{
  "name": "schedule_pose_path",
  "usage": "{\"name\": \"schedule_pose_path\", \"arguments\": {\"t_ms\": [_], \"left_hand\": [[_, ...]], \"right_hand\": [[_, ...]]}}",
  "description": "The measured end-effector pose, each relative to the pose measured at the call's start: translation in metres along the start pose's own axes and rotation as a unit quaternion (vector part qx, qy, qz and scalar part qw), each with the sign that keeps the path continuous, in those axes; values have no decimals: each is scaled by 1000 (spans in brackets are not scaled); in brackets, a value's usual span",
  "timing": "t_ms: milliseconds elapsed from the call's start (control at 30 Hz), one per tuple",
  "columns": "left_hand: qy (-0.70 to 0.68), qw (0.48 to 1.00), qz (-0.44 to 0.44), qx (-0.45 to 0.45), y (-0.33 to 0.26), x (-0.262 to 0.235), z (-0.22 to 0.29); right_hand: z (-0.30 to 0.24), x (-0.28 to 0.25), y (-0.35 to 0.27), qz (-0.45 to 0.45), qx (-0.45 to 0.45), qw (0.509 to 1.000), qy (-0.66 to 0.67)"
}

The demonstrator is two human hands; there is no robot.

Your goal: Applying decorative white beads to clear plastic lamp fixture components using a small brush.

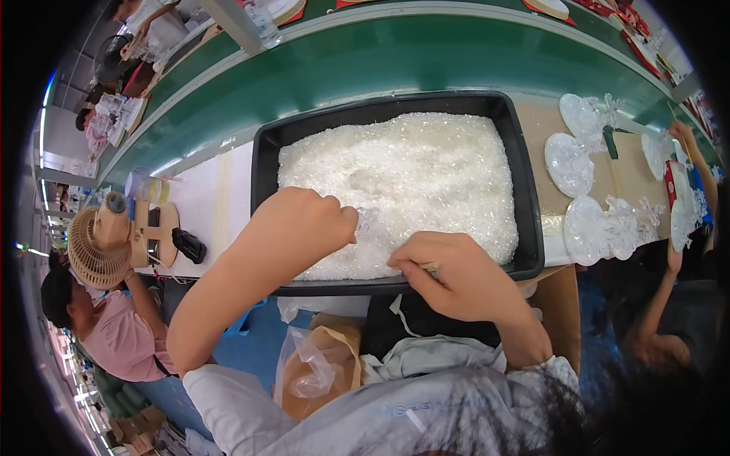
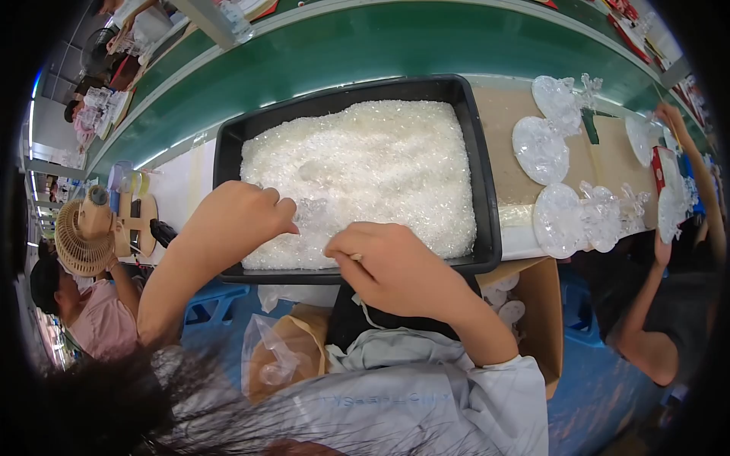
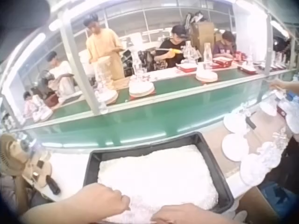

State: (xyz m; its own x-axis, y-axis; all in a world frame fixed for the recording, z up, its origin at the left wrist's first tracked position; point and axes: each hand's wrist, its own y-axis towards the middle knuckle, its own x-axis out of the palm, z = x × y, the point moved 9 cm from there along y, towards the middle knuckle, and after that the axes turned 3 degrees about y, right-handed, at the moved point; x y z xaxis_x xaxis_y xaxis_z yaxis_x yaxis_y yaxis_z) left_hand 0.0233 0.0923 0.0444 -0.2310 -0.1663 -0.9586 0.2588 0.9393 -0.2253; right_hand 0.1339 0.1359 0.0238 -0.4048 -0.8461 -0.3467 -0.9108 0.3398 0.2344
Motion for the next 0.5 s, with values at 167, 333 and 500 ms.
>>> {"name": "schedule_pose_path", "arguments": {"t_ms": [167,333,500], "left_hand": [[-69,996,0,-51,-15,-3,-16],[-171,965,126,-157,-38,-26,-34],[-218,934,74,-275,-35,-1,-30]], "right_hand": [[-12,-13,-2,64,-27,995,69],[7,-51,-31,151,113,982,9],[-5,-34,-15,126,-1,989,-79]]}}
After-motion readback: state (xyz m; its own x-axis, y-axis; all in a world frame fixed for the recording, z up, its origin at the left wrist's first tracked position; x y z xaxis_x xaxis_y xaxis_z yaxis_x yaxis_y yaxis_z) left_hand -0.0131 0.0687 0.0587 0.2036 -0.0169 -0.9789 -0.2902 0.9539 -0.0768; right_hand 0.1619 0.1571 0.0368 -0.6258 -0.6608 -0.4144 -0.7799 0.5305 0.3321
